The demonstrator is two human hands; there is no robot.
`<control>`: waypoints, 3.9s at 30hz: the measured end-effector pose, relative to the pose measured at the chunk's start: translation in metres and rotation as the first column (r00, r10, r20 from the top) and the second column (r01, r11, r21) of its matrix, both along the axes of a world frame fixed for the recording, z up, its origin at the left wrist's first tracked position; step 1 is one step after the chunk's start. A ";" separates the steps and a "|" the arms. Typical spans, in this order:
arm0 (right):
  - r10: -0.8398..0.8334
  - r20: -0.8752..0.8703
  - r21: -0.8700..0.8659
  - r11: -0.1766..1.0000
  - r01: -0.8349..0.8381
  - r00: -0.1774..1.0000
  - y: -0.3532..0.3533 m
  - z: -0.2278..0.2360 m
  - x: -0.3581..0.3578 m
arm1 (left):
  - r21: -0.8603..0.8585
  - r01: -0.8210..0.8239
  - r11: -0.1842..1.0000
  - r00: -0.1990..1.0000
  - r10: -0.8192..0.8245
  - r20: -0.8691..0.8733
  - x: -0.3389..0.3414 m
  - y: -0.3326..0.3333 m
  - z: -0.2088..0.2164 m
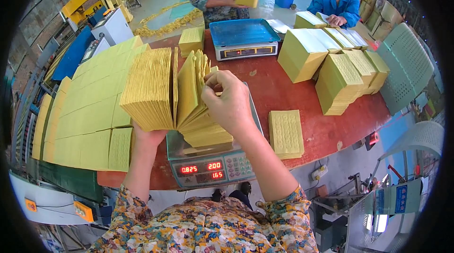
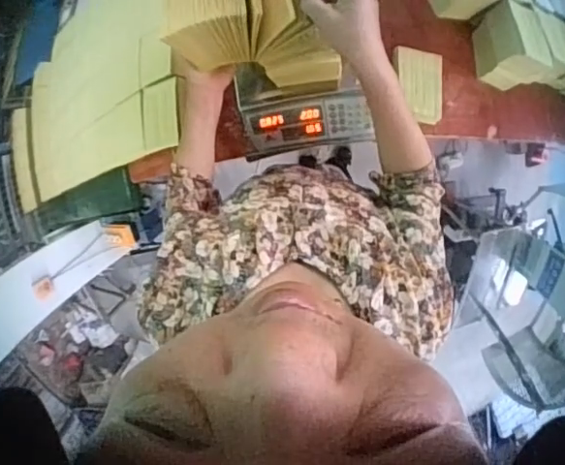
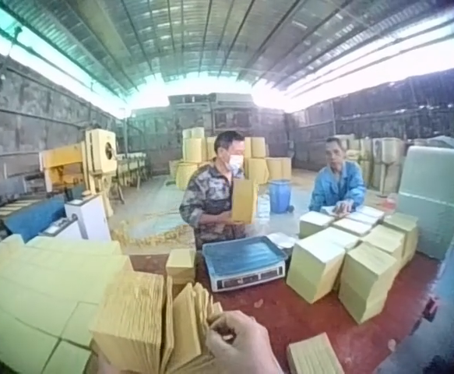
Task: Weighing stacks of yellow paper on a digital scale and trimming the edges with scissors.
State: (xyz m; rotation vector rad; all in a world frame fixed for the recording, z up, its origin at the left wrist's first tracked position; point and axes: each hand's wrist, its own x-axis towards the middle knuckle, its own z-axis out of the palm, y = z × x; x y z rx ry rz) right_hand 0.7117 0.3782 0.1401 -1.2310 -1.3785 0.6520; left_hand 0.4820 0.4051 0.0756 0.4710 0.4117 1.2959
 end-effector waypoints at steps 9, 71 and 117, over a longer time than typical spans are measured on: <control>-0.067 0.267 0.122 0.992 0.035 0.961 -0.002 -0.001 0.000 | -0.008 0.010 1.000 1.000 -0.010 0.006 -0.002 0.003 0.003; -0.248 -0.427 -0.184 0.965 0.184 0.870 -0.001 -0.054 0.080 | 0.118 -0.082 0.990 0.948 0.041 0.314 -0.031 -0.013 -0.038; -0.118 -0.944 -0.188 0.960 -0.208 0.310 -0.041 -0.108 0.141 | -0.039 -0.090 0.995 0.700 0.035 -0.713 0.057 -0.005 0.084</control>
